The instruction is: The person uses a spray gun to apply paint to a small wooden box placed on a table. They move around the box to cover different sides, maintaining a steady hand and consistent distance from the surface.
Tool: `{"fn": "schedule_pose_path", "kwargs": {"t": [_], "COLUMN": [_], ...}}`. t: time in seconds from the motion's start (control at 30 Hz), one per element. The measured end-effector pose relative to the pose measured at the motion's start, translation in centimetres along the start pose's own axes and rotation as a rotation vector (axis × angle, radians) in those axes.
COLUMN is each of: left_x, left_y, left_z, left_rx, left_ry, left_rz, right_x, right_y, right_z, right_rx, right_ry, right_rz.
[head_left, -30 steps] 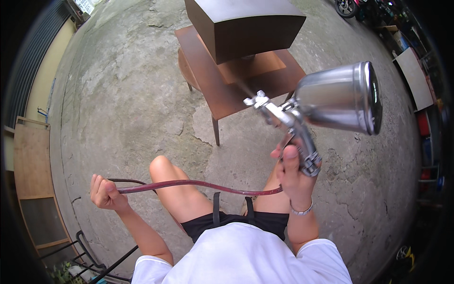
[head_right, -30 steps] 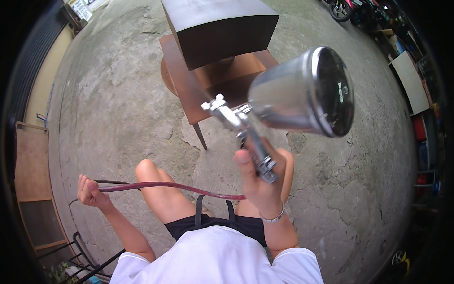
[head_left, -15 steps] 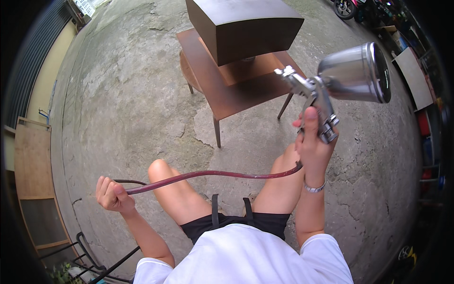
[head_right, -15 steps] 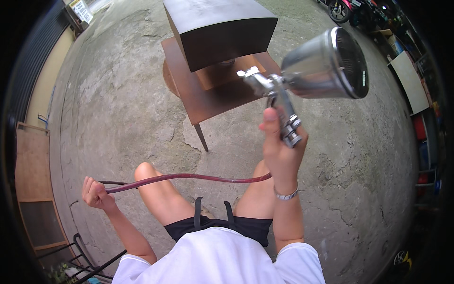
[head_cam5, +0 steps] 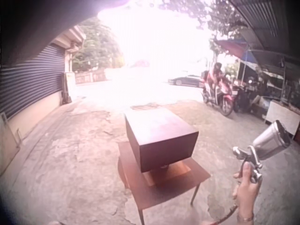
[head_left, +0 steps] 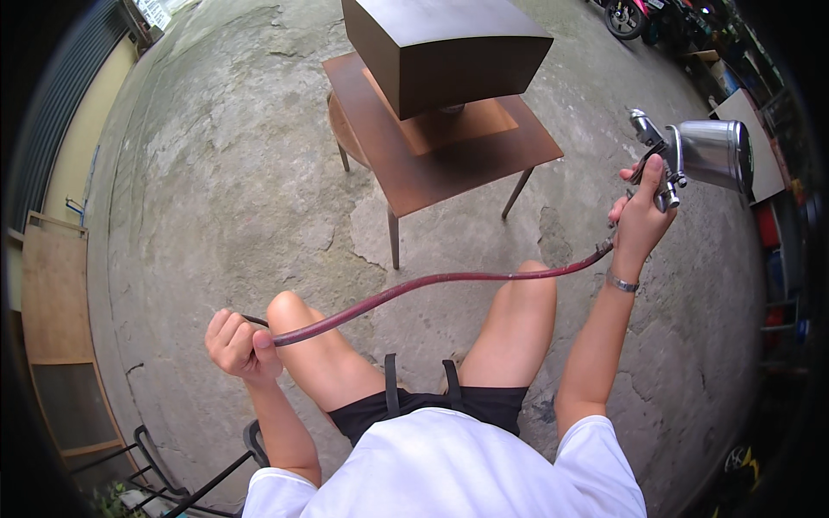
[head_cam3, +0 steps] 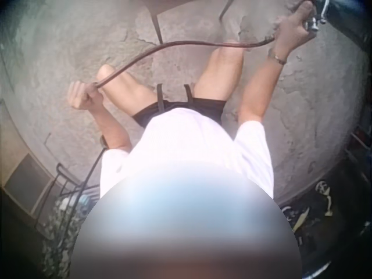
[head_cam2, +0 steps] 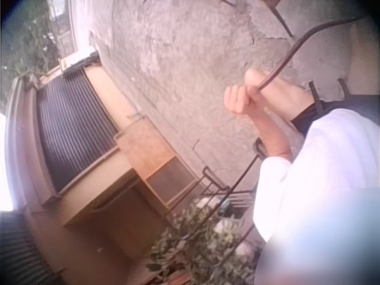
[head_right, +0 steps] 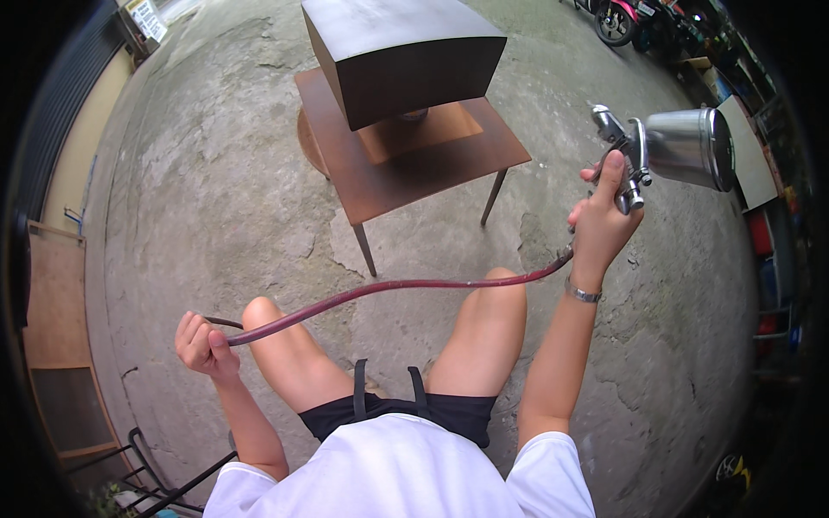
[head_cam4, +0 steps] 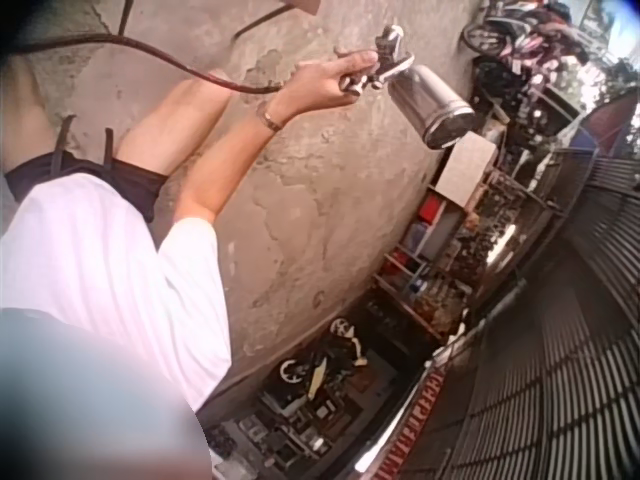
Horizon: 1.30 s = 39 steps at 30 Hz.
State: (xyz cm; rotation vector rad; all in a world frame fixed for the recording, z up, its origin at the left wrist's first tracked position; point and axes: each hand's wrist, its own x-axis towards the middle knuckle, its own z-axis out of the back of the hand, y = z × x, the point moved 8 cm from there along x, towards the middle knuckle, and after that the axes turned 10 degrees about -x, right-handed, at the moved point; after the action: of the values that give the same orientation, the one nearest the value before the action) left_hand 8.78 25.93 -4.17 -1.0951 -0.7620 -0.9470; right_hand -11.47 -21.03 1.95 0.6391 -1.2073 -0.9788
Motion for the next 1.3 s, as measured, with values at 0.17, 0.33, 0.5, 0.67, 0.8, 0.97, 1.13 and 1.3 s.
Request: {"fn": "schedule_pose_path", "kwargs": {"t": [0.17,0.33,0.5,0.67,0.8,0.97,1.13,1.3], "left_x": [0.4,0.8,1.1,1.1,0.8,0.7,0.3,0.2], "left_y": [1.2,2.2,3.0,3.3,2.8,1.7,0.2,0.4], "left_z": [2.3,6.1,8.4,9.1,7.9,4.8,1.1,0.2], "left_rx": [0.032,0.12,0.164,0.205,0.183,0.124,0.027,-0.032], "left_ry": [-0.05,-0.153,-0.176,-0.2,-0.157,-0.072,-0.015,-0.02], "left_rz": [0.019,0.007,0.013,0.017,-0.017,-0.017,-0.026,-0.011], "right_x": [-5.7,-11.8,-16.3,-17.1,-12.6,-4.5,2.0,3.0], "right_y": [1.5,4.3,8.3,8.8,5.9,1.9,1.2,2.8], "right_z": [-1.3,-2.7,-3.4,-3.6,-3.9,-3.2,-0.8,1.2], "right_rx": [0.136,0.256,0.302,0.365,0.137,0.107,-0.065,-0.051], "right_ry": [0.255,0.469,0.762,0.838,0.581,0.246,0.017,-0.071], "right_rz": [-0.134,-0.095,0.177,0.111,0.023,-0.09,0.015,0.052]}}
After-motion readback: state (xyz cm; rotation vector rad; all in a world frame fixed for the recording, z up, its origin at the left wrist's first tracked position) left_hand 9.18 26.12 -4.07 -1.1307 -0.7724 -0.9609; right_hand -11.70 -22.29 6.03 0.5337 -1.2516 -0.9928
